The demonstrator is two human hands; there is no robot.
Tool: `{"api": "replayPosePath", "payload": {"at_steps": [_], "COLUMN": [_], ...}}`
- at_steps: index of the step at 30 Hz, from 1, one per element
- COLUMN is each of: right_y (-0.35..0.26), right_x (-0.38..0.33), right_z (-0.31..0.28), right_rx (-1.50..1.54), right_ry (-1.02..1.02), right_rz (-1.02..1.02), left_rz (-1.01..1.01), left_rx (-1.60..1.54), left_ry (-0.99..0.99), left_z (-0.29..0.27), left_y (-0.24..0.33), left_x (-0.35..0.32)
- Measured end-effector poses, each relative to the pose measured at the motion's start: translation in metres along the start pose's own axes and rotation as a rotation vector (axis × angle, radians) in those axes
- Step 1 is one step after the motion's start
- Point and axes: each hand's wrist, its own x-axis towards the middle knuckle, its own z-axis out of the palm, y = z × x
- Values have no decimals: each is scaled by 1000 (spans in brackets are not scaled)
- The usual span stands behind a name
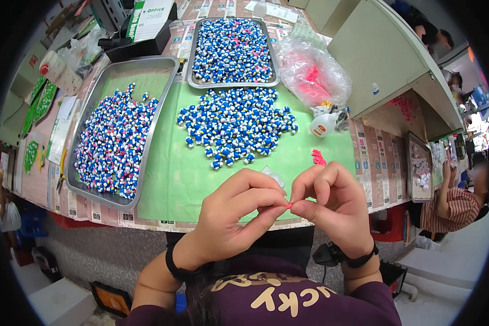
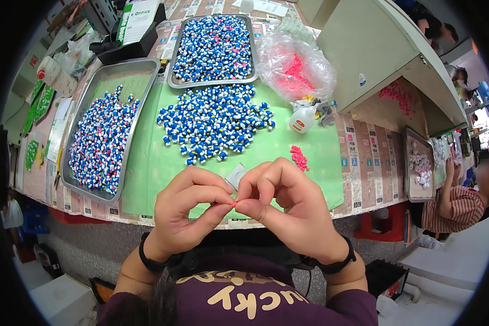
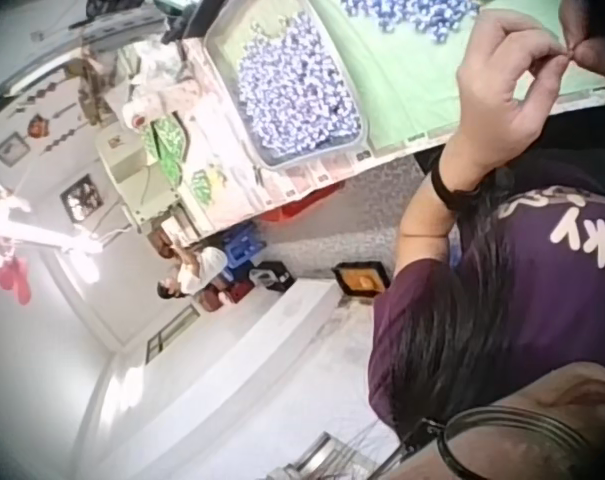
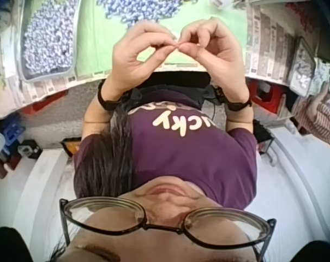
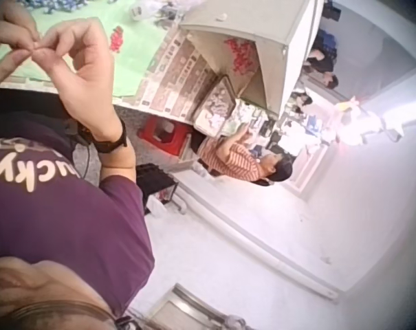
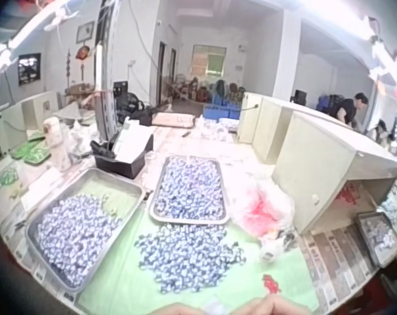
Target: The person pours blue and white capsules from a blue crate into a metal tray, then sits on a stool to handle them. They pick up a small white packet, open it, and use a glue bottle to attach pink pieces to the capsules one by one.
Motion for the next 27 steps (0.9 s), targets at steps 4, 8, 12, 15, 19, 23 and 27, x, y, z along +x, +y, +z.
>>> {"api": "replayPosePath", "payload": {"at_steps": [4,8,12,15,19,23,27], "right_y": [-3,3,8,5,19,27,30], "right_x": [5,13,28,37,47,52,55], "right_z": [0,1,-6,-15,-19,-16,-14], "right_rx": [93,-64,-363,-688,-1021,-1112,-1128], "right_ry": [-14,-7,-17,-76,-240,-284,-312], "right_rz": [125,88,0,-75,-128,-123,-103], "left_rz": [8,-78,-256,-295,-389,-403,-403], "left_rx": [15,-51,-261,-377,-481,-554,-570], "left_ry": [6,3,77,119,234,311,341], "left_z": [-2,-3,-5,-13,-22,-28,-29], "left_y": [-3,-14,-32,-55,-68,-72,-74], "left_x": [-1,-2,-3,-2,-7,-7,-9]}}
